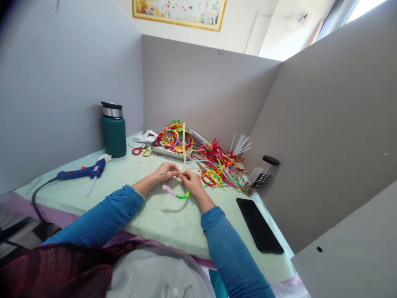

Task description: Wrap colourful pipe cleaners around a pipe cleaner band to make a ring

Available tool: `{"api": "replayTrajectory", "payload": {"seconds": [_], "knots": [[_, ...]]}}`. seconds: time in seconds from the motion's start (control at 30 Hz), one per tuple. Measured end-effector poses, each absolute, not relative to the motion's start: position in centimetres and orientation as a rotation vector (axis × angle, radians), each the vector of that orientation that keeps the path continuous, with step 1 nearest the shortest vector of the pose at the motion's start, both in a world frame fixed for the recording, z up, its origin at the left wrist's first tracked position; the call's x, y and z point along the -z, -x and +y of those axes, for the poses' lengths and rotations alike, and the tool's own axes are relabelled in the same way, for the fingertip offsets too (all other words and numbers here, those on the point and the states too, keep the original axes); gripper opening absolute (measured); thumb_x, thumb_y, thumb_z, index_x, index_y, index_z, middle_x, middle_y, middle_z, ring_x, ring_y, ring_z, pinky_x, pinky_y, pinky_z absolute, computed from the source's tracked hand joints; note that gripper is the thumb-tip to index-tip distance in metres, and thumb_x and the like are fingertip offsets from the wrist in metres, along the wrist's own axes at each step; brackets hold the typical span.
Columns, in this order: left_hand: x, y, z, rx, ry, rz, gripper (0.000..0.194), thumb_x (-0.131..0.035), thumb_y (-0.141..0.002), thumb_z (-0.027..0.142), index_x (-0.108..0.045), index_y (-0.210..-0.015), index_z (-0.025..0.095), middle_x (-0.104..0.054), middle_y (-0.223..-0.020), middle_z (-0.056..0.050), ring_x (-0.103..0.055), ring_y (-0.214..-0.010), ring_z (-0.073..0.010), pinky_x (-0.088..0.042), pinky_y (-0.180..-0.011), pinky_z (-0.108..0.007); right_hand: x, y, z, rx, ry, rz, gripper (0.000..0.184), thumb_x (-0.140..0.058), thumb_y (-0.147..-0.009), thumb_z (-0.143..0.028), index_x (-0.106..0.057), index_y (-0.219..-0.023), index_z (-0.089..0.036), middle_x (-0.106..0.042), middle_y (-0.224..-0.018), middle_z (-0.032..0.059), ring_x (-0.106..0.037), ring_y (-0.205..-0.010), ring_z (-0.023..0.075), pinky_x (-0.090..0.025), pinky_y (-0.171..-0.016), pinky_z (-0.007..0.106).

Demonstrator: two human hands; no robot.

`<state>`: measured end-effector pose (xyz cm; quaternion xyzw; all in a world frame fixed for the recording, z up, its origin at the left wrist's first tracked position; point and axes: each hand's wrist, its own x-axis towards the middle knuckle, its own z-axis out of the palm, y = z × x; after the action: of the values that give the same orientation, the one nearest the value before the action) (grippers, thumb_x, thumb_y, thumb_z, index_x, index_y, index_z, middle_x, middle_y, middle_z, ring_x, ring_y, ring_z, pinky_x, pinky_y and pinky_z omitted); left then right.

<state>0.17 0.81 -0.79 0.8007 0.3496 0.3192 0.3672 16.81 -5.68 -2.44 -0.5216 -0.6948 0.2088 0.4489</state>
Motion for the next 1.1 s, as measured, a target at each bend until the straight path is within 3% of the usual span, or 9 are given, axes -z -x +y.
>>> {"api": "replayTrajectory", "payload": {"seconds": [0.47, 0.57, 0.73, 0.97, 1.1], "knots": [[-0.5, -1.1, -0.4, -0.758, -2.049, 1.221, 0.023, -0.054, -0.069, 0.025, -0.070, -0.077, 0.011, -0.050, -0.043, 0.002, -0.048, -0.044, -0.0126, -0.036, -0.046, -0.022, 2.7, -16.7, -5.5, -0.518, 1.315, -1.742, 0.019, -0.053, -0.080, -0.032, -0.065, -0.077, -0.018, -0.063, -0.060, 0.0002, -0.052, -0.055, 0.0133, -0.038, -0.055, 0.024], [-1.2, -1.2, -1.2, -0.767, -2.123, 1.299, 0.025, -0.055, -0.071, 0.028, -0.072, -0.078, 0.012, -0.060, -0.054, -0.003, -0.057, -0.057, -0.0166, -0.042, -0.055, -0.024, 2.5, -16.7, -5.6, -0.537, 1.303, -1.733, 0.020, -0.054, -0.080, -0.034, -0.063, -0.075, -0.017, -0.062, -0.059, 0.0001, -0.051, -0.054, 0.0133, -0.038, -0.054, 0.025], [-3.3, -1.2, -4.6, -0.835, -2.245, 1.567, 0.030, -0.054, -0.077, 0.034, -0.073, -0.093, 0.017, -0.072, -0.093, -0.009, -0.063, -0.093, -0.0217, -0.047, -0.079, -0.026, 2.0, -16.4, -6.2, -0.611, 1.164, -1.739, 0.024, -0.055, -0.080, -0.040, -0.062, -0.076, -0.017, -0.061, -0.060, 0.0006, -0.053, -0.057, 0.0148, -0.040, -0.056, 0.026], [-4.9, -2.7, -6.9, -0.630, -2.137, 1.795, 0.030, -0.057, -0.077, 0.032, -0.069, -0.102, 0.020, -0.070, -0.101, -0.011, -0.065, -0.096, -0.0228, -0.050, -0.079, -0.029, 2.6, -17.4, -5.6, -0.718, 1.164, -1.697, 0.031, -0.063, -0.073, -0.048, -0.062, -0.073, -0.018, -0.060, -0.059, 0.0009, -0.051, -0.053, 0.0151, -0.038, -0.050, 0.026], [-4.6, -3.5, -7.1, -0.775, -2.123, 1.792, 0.032, -0.054, -0.079, 0.031, -0.062, -0.108, 0.019, -0.070, -0.096, -0.011, -0.066, -0.092, -0.0220, -0.050, -0.077, -0.030, 2.5, -17.4, -5.4, -0.736, 1.171, -1.651, 0.041, -0.068, -0.062, -0.058, -0.063, -0.073, -0.019, -0.061, -0.059, 0.0018, -0.054, -0.055, 0.0183, -0.040, -0.049, 0.028]]}}
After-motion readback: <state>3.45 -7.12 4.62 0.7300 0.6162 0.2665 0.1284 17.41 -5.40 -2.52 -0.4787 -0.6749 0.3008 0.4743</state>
